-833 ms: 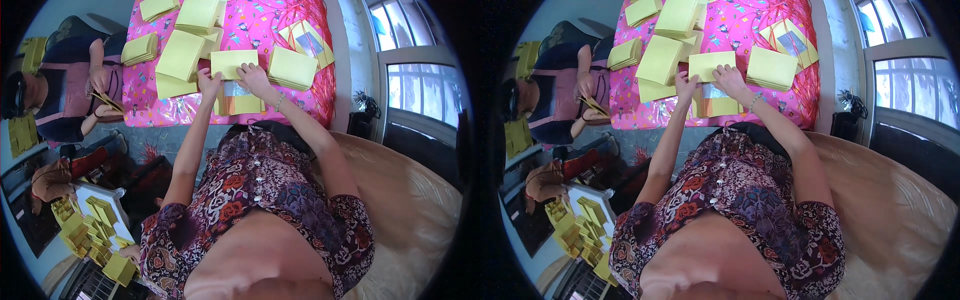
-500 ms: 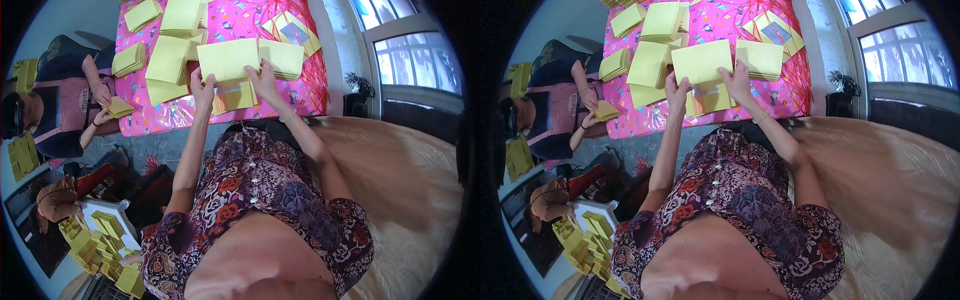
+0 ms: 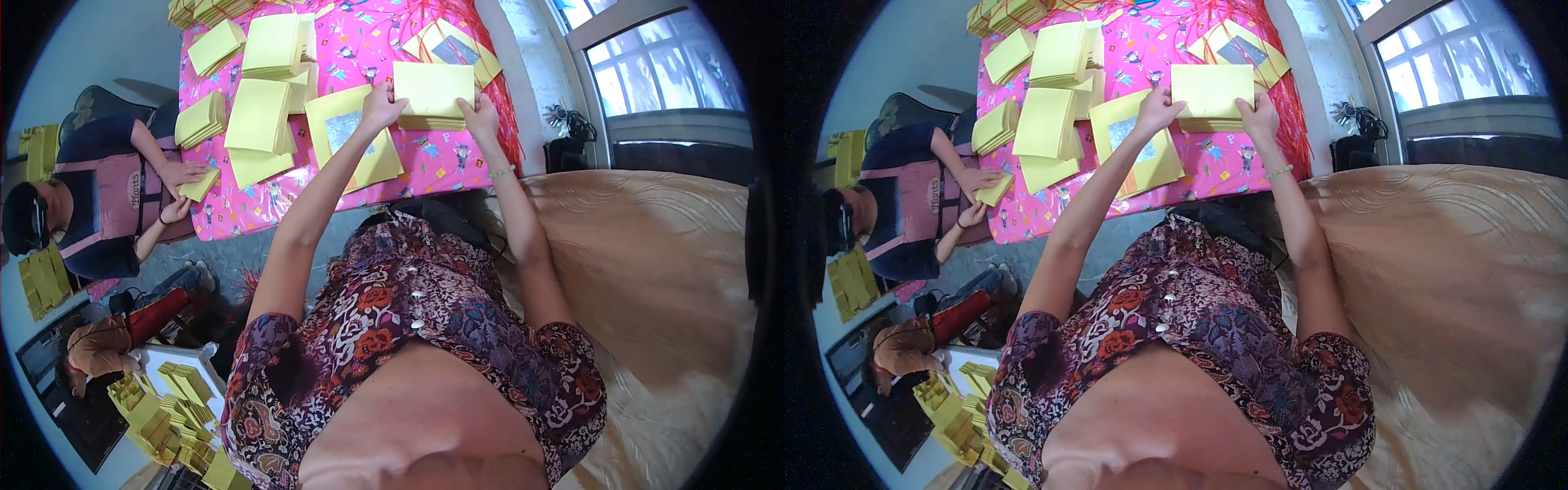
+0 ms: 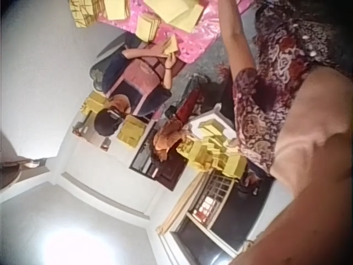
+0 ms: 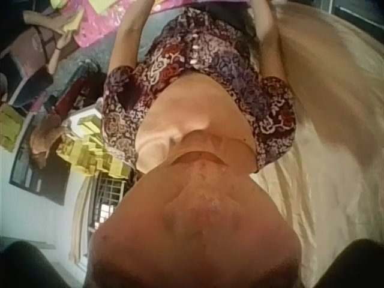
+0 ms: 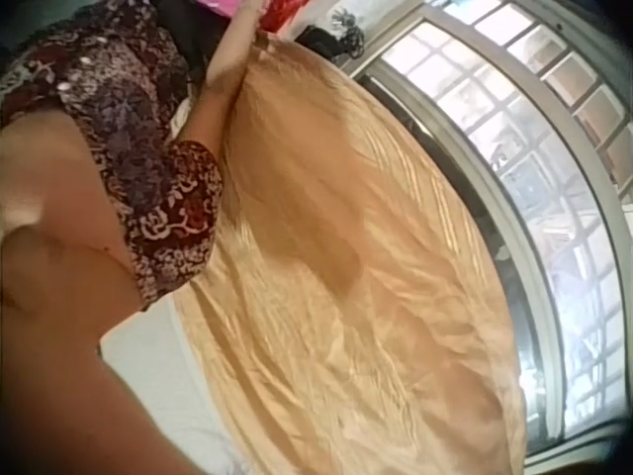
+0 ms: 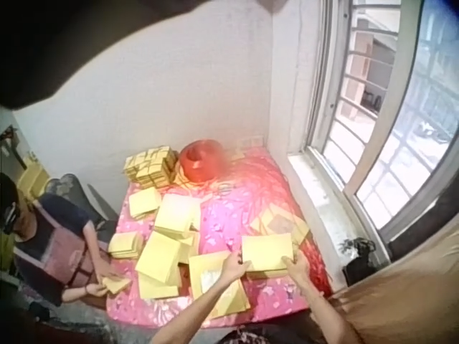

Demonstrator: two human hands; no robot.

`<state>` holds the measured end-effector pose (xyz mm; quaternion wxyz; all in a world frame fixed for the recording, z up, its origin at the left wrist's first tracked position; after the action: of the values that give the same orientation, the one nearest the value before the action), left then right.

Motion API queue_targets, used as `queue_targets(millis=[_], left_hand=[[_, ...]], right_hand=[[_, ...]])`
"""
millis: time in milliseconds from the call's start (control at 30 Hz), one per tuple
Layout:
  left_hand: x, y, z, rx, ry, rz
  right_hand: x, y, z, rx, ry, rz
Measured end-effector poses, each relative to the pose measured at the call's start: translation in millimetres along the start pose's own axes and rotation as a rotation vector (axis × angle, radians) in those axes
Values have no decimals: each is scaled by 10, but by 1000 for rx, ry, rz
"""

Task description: Folding and applying foil to stacks of yellow joss paper at a manual workstation.

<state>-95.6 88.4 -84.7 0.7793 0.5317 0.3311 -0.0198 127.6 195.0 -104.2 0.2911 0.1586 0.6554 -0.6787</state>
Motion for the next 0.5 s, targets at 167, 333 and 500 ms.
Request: queue_targets(millis=[167, 333, 500], left_hand=[[91, -203, -51, -26, -72, -99], [120, -439, -28, -48, -78, -111], [124, -437, 67, -28, -49, -167]], right_hand=[[15, -119, 155, 26, -7, 265], [63, -163, 271, 37, -88, 280], [91, -137, 313, 23, -145, 300]])
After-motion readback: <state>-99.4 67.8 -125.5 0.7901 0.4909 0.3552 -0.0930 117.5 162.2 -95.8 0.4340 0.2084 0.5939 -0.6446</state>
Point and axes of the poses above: each hand's wrist, its own z-axis away from the middle knuckle, its own x-axis out of the palm, y = z × x, the point moved 1 cm from there along -z, towards the middle knuckle, and after that the axes turned 5 degrees about y, right-handed, at the moved point
